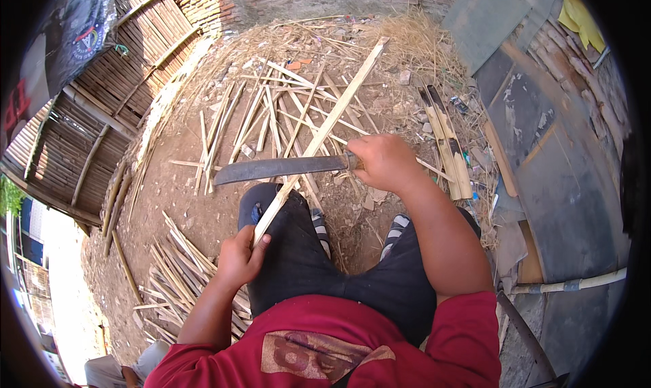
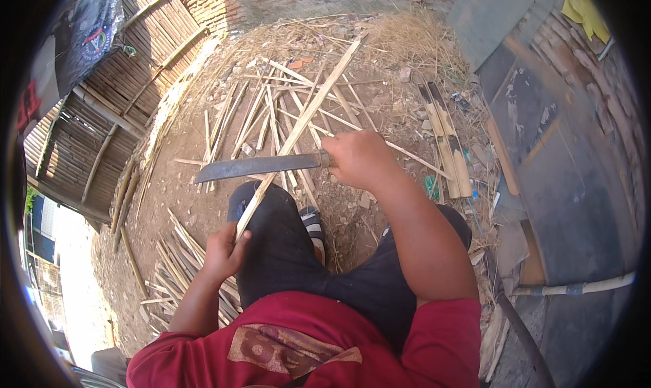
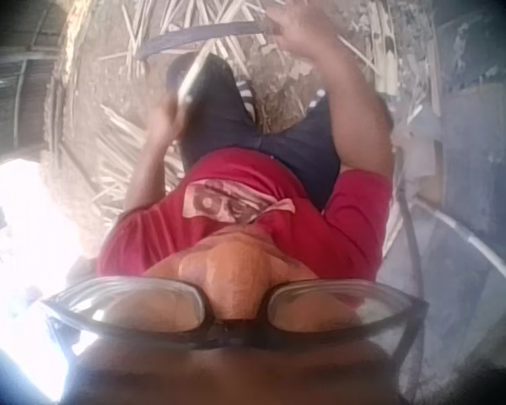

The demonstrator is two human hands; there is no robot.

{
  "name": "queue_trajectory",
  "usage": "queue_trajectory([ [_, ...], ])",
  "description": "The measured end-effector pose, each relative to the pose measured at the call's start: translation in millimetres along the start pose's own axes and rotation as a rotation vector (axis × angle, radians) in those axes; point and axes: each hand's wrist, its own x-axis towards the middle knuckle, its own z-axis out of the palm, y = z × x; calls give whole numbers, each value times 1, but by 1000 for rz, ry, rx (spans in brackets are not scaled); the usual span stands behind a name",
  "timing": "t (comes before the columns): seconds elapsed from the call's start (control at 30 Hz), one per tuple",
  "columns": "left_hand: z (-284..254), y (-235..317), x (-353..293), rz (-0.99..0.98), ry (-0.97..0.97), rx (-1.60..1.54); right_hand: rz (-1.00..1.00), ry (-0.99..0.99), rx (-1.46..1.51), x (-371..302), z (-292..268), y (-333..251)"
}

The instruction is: The person uses a machete to shave and smooth the edges of thin strips of bamboo while sitting on the ground. The person handles several bamboo strips one at a time, removing excess material from their sides.

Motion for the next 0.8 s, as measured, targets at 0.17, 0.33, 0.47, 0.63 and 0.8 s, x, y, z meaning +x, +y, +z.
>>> queue_trajectory([
  [0.17,-1,2,0,11,13,10,101,46,17,-1,-1,16],
  [0.33,-3,2,3,-13,6,-2,309,87,118,0,-8,25],
  [0.47,1,1,4,7,4,2,40,51,31,-2,6,5],
  [0.63,-3,1,0,3,-8,19,88,-21,26,1,1,21],
  [0.8,-1,0,2,-10,-9,-6,199,112,35,-4,-2,30],
])
